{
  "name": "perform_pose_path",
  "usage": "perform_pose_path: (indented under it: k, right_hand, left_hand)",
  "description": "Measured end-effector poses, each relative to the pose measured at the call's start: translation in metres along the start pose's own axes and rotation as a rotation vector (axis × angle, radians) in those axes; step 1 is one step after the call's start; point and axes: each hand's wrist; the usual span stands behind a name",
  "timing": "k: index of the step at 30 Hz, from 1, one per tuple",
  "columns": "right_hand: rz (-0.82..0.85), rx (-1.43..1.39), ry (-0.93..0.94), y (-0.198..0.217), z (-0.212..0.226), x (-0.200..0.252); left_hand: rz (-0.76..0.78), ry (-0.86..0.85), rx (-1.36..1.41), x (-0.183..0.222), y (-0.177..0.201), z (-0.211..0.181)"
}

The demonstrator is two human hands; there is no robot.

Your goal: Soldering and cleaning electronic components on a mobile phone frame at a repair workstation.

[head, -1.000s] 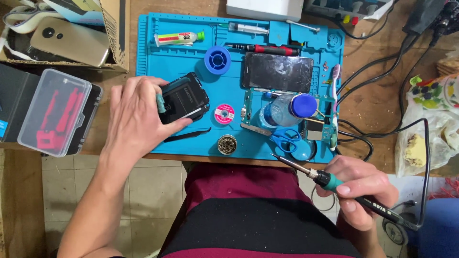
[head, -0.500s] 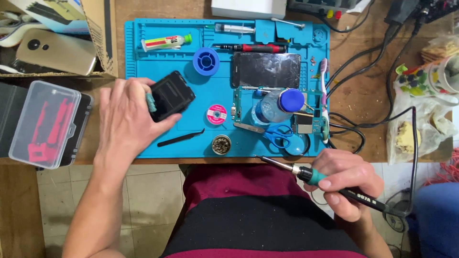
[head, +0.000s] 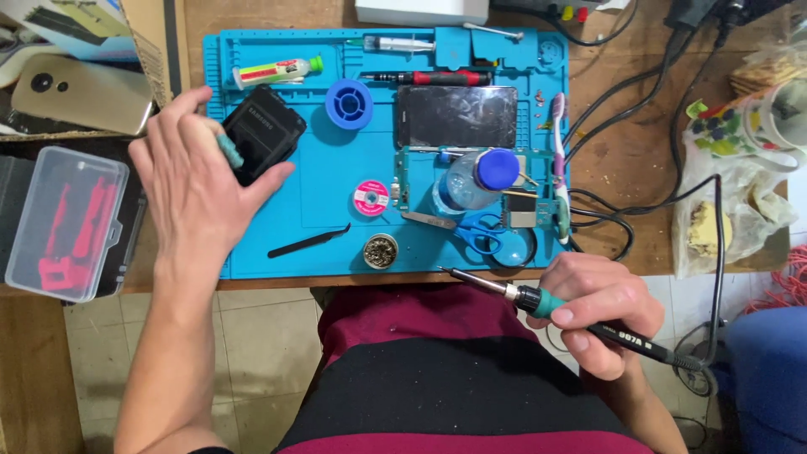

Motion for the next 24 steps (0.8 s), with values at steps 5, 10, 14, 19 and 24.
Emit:
perform_pose_path:
  k: [5, 10, 14, 19, 24]
  right_hand:
    - [-0.019, -0.062, 0.001, 0.015, -0.001, 0.0]
    - [-0.044, -0.123, 0.054, 0.022, -0.019, 0.012]
    - [-0.035, -0.124, 0.039, 0.025, -0.018, 0.01]
    - [0.003, -0.122, 0.023, 0.023, -0.015, 0.003]
    - [0.036, -0.149, -0.007, 0.016, -0.013, -0.003]
  left_hand:
    - [-0.096, -0.077, 0.319, 0.022, -0.012, -0.029]
    - [-0.016, -0.128, 0.536, 0.036, -0.054, -0.025]
    - [0.028, -0.196, 0.647, 0.023, -0.047, -0.04]
    - [-0.01, -0.234, 0.432, 0.014, -0.033, -0.048]
    - [0.006, -0.265, 0.325, 0.015, -0.032, -0.044]
Point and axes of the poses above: each hand's wrist, its own x-axis away from the middle knuckle, its own y-axis out of the back of the hand, z = x × y, and after that the axes turned 11 degrees about x, right-handed
